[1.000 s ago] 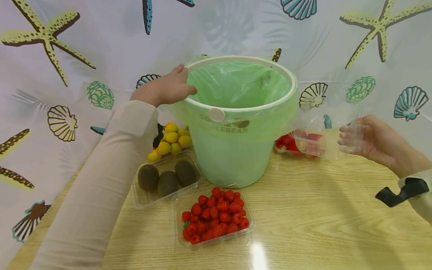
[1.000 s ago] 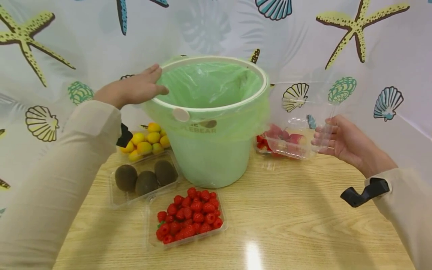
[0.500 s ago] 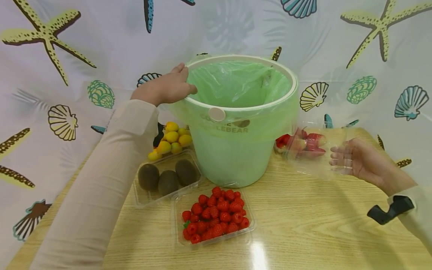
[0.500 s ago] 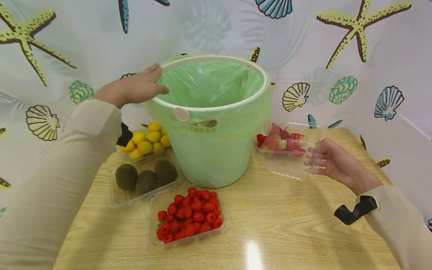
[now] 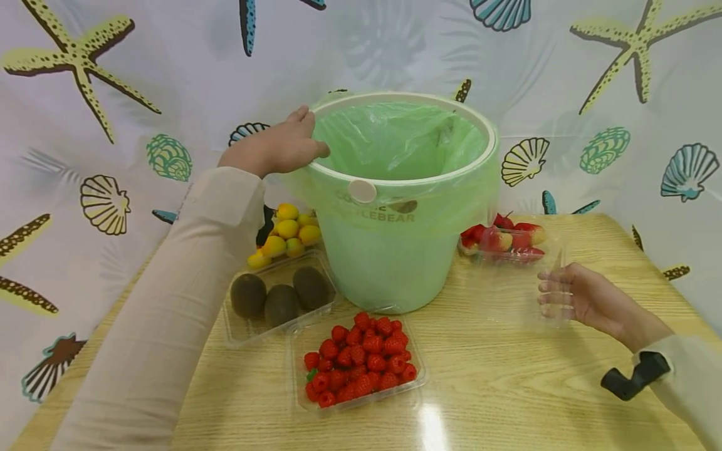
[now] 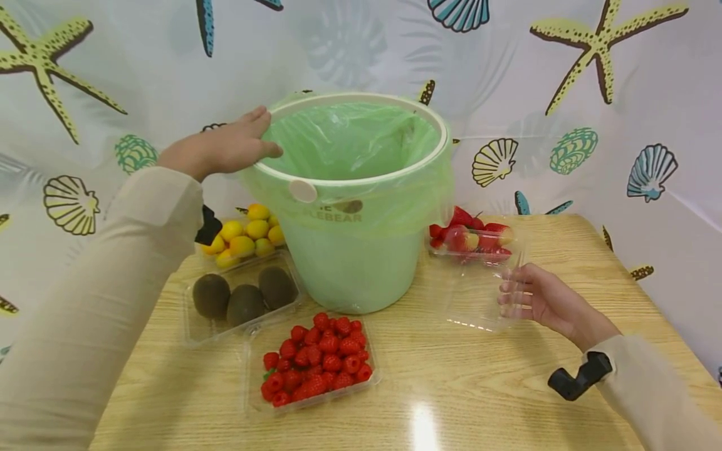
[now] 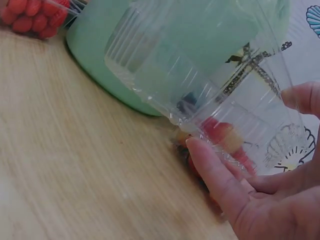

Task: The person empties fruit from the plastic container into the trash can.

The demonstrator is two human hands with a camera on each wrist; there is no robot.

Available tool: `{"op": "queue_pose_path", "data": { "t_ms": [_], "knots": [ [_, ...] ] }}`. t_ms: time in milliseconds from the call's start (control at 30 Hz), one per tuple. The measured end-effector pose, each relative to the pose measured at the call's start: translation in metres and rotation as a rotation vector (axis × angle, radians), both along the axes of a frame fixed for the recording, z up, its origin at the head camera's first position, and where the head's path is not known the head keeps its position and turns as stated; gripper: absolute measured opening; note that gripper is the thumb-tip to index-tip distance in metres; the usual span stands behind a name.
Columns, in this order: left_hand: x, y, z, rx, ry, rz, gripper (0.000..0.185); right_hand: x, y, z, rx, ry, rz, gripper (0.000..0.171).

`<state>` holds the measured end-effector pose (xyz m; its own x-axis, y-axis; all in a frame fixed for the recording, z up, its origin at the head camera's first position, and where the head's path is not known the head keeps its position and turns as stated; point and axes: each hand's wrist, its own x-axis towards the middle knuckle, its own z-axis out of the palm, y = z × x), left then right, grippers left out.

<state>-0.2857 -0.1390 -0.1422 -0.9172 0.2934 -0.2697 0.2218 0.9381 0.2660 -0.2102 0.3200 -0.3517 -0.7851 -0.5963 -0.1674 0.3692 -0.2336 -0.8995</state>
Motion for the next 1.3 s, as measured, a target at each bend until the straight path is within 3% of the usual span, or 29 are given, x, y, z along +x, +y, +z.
{"op": "queue_pose_path", "data": {
  "t_ms": [433,767,1067,1300],
  "knots": [
    [0.0,-0.001,-0.001,0.008,0.013,-0.001,0.073,0.006,-0.008,-0.031,-0.068,0.023,0.137,0.045],
    [0.0,-0.001,-0.001,0.021,0.015,0.001,0.074,0.008,-0.017,-0.042,-0.105,-0.05,0.172,0.041],
    [0.001,-0.001,-0.001,0.016,0.019,-0.001,0.073,0.009,-0.018,-0.044,-0.034,-0.069,0.193,0.04],
    [0.001,-0.001,0.0,0.023,0.007,0.006,0.074,0.008,-0.012,-0.038,0.081,-0.058,0.222,0.036]
  ]
}}
